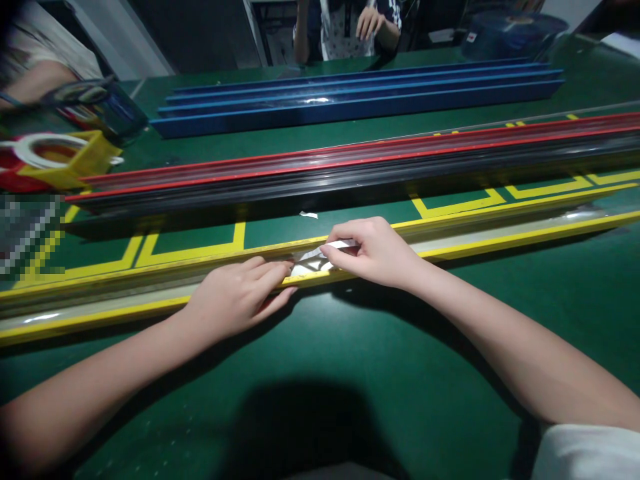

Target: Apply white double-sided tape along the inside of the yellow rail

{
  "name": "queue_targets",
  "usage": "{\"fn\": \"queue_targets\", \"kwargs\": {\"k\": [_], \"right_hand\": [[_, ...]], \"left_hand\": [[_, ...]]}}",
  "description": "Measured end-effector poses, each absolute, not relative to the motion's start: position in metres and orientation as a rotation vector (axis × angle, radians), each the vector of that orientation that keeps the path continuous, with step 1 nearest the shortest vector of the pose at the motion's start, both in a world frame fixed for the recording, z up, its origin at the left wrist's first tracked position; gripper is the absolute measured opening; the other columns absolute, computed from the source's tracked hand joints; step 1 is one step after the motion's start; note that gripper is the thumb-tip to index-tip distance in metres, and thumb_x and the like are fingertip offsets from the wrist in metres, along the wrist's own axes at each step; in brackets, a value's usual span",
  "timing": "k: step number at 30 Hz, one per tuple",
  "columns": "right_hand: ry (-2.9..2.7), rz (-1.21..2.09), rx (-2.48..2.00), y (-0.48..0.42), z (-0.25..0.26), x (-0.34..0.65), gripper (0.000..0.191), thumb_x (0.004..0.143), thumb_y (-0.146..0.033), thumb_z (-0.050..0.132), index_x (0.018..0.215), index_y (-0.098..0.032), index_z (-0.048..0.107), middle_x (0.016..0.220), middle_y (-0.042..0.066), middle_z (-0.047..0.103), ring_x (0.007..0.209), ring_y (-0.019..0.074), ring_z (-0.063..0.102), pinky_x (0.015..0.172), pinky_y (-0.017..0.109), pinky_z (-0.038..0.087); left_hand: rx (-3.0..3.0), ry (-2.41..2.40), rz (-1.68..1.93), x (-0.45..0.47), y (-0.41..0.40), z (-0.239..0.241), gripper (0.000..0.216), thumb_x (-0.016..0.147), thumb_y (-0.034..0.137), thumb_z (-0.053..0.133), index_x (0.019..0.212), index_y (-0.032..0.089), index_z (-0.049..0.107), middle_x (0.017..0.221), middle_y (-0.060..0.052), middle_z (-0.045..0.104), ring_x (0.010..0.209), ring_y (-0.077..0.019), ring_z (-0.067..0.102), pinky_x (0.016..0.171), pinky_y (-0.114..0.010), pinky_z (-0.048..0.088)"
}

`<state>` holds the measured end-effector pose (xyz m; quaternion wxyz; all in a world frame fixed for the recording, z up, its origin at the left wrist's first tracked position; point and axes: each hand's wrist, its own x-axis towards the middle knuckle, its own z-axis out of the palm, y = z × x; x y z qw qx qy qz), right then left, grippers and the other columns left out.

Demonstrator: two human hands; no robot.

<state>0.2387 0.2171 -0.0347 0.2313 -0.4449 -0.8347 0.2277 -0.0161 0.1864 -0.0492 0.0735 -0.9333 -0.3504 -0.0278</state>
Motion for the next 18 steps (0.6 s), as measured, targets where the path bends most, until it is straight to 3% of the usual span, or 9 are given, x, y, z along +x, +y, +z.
{"fn": "queue_targets", "kwargs": {"k": [5,9,12,18], "right_hand": [[-2.325,0.629,-1.209,0.218,-0.034,0.238,0.027,0.088,-0.036,0.056,0.077,-0.015,0.069,0.066,0.001,0.064,0.058,0.0098,0.052,0.056,0.024,0.03],[-2.329,0.644,-1.222,0.218,-0.033,0.238,0.029,0.089,-0.037,0.055,0.077,-0.015,0.069,0.067,0.001,0.064,0.059,0.0102,0.052,0.057,0.025,0.029],[-2.337,0.638,-1.226,0.217,-0.033,0.238,0.031,0.089,-0.038,0.054,0.075,-0.015,0.068,0.064,0.001,0.063,0.059,0.0103,0.051,0.056,0.025,0.028],[-2.349,0.634,-1.204,0.218,-0.033,0.238,0.03,0.089,-0.039,0.055,0.077,-0.015,0.069,0.066,0.002,0.064,0.058,0.0107,0.051,0.057,0.025,0.028]], "left_hand": [[-2.882,-1.047,0.165,-0.016,0.191,-0.03,0.032,0.096,0.042,0.041,0.11,0.018,0.058,0.108,-0.005,0.07,0.087,-0.0234,0.066,0.059,-0.032,0.046],[-2.889,-1.064,0.29,-0.005,0.198,-0.02,0.037,0.095,0.049,0.042,0.1,0.018,0.06,0.09,-0.007,0.072,0.073,-0.023,0.068,0.052,-0.029,0.042],[-2.853,-1.049,0.211,0.003,0.202,-0.027,0.036,0.096,0.045,0.04,0.09,0.016,0.061,0.077,-0.007,0.07,0.066,-0.0221,0.068,0.048,-0.028,0.038],[-2.848,-0.895,-0.07,0.001,0.202,-0.045,0.036,0.096,0.043,0.041,0.084,0.015,0.061,0.071,-0.006,0.068,0.065,-0.0203,0.066,0.049,-0.028,0.039]]}}
